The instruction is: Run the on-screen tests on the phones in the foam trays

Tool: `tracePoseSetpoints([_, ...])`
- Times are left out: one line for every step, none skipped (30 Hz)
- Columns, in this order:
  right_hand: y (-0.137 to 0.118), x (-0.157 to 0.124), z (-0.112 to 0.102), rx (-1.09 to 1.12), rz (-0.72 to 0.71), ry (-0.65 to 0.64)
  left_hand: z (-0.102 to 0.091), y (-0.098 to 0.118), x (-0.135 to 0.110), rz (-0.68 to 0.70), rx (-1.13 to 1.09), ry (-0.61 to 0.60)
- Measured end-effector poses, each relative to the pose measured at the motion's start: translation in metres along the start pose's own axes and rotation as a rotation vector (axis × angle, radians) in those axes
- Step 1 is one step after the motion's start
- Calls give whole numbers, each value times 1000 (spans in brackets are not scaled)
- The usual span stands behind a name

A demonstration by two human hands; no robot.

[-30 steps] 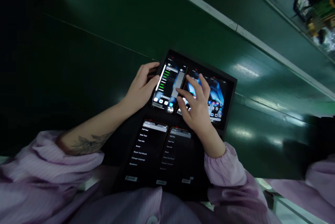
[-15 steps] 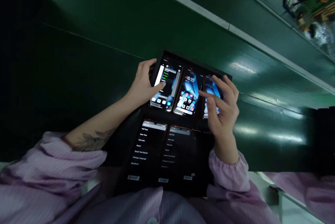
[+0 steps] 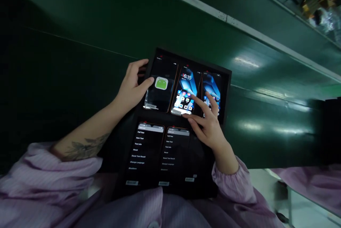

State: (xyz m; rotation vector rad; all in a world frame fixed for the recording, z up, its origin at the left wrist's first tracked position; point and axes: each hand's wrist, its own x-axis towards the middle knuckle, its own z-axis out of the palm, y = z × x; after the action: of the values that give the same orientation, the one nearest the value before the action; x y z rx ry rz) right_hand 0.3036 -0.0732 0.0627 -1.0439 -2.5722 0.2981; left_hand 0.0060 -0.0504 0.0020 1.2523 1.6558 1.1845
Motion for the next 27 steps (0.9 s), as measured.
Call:
tracePoseSetpoints([0, 1, 1, -10, 9, 15, -1, 0, 0, -9, 5, -5])
tracePoseSetpoints([1, 1, 2, -23, 23, 37, -2, 0, 1, -18, 13, -11])
tracePoseSetpoints([1, 2, 3, -35, 41, 61, -3, 0, 1, -25, 22, -18])
tracePoseSetpoints([2, 2, 4, -46, 58, 82, -4, 0, 2, -28, 30, -22])
tracePoseSetpoints([2, 2, 5, -54, 70, 97, -4, 0, 2, -24, 36, -20])
tracePoseSetpoints([2, 2, 7, -60, 76, 108, -4, -1, 2, -15, 37, -17])
tracePoseSetpoints([3, 2, 8, -64, 76, 117, -4, -1, 3, -3, 35, -12])
tracePoseSetpoints([3, 2, 8, -67, 72, 125, -4, -2, 3, 10, 30, -3])
tracePoseSetpoints([3, 3, 8, -68, 68, 133, -4, -3, 4, 21, 25, 3])
tracePoseSetpoints([3, 3, 8, -66, 66, 137, -4, -5, 4, 28, 21, 7])
tracePoseSetpoints([4, 4, 7, -61, 66, 137, -3, -6, 4, 31, 19, 7])
tracePoseSetpoints([4, 5, 7, -55, 67, 134, -3, -6, 5, 31, 19, 8])
tracePoseSetpoints([4, 6, 7, -52, 68, 131, -3, -6, 5, 30, 19, 11])
tracePoseSetpoints([4, 8, 7, -56, 68, 129, -3, -6, 4, 29, 20, 14])
tracePoseSetpoints([4, 10, 8, -68, 67, 127, -3, -6, 4, 27, 20, 18])
tracePoseSetpoints([4, 12, 9, -83, 64, 124, -2, -5, 3, 25, 20, 25])
tracePoseSetpoints([4, 14, 10, -98, 61, 119, -2, -4, 3, 23, 21, 34])
tracePoseSetpoints([4, 15, 12, -108, 57, 109, -1, -3, 2, 21, 22, 46])
tracePoseSetpoints([4, 17, 13, -113, 55, 97, 0, -1, 2, 18, 22, 57])
tracePoseSetpoints([5, 17, 13, -117, 58, 88, 1, 0, 1, 15, 21, 68])
tracePoseSetpoints([6, 17, 14, -123, 66, 91, 1, 1, 0, 12, 20, 76])
tracePoseSetpoints([7, 17, 13, -135, 79, 106, 2, 1, 0, 11, 19, 81])
tracePoseSetpoints([9, 16, 13, -150, 95, 132, 2, 1, 0, 10, 18, 84])
tracePoseSetpoints([10, 16, 12, -166, 112, 161, 2, 1, 0, 11, 17, 84])
tracePoseSetpoints([11, 15, 11, -179, 124, 187, 2, 1, 0, 13, 16, 86])
tracePoseSetpoints([11, 15, 11, -185, 128, 202, 3, 1, 0, 16, 15, 89])
tracePoseSetpoints([11, 14, 11, -184, 124, 202, 3, 1, 0, 18, 13, 90])
